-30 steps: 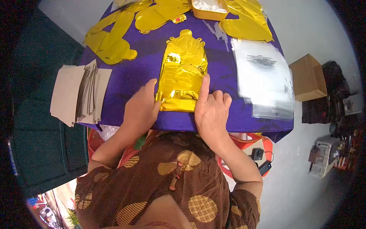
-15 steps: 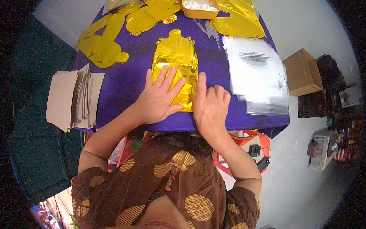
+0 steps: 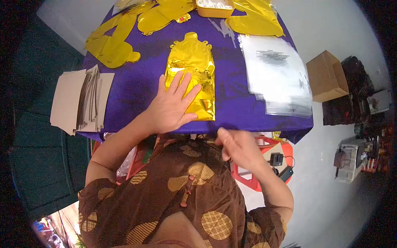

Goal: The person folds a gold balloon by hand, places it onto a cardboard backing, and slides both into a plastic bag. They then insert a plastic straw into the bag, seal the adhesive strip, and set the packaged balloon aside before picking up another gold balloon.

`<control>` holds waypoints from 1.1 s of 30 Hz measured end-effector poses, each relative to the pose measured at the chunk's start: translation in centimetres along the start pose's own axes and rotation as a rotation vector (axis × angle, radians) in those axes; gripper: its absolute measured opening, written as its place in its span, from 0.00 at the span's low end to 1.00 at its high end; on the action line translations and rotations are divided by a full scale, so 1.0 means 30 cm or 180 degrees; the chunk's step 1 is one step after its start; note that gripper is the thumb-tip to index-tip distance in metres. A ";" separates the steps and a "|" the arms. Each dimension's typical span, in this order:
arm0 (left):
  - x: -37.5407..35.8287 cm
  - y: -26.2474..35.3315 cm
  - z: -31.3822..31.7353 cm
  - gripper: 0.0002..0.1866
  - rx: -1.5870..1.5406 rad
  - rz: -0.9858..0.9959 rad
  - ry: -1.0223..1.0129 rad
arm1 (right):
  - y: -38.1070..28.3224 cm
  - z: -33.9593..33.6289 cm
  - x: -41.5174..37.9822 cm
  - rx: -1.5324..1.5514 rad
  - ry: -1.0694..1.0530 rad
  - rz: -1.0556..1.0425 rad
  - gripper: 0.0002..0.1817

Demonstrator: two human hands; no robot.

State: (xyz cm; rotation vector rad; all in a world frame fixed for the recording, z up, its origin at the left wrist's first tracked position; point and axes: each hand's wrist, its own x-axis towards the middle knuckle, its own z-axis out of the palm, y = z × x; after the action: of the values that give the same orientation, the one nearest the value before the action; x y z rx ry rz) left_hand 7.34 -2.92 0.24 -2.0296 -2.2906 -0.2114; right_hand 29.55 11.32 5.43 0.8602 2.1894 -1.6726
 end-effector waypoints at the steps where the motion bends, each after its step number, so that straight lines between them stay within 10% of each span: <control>1: -0.019 0.019 -0.003 0.41 -0.0036 0.0030 0.0018 | 0.031 0.023 -0.006 -0.0036 -0.0128 -0.0080 0.28; 12: -0.196 0.213 -0.031 0.44 -0.0678 0.0315 0.0031 | 0.252 0.227 0.052 0.2799 -0.0191 -0.0392 0.15; 18: -0.344 0.168 -0.046 0.22 -0.1954 -0.0566 0.1688 | 0.263 0.242 0.016 0.2668 -0.0136 -0.0339 0.14; 21: -0.466 0.171 -0.098 0.16 -0.4323 -0.2771 0.0669 | 0.263 0.266 0.000 0.2631 0.0065 -0.0327 0.13; 33: -0.406 0.212 0.088 0.22 -0.6600 -0.2153 -0.0547 | 0.341 0.329 -0.021 0.1812 0.0360 -0.0447 0.17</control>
State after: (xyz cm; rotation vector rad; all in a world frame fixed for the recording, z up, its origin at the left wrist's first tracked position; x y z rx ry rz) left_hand 15.25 -13.73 -3.81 -0.7566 -2.6371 -3.5107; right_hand 34.62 3.53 -5.34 0.9630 1.8914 -2.4314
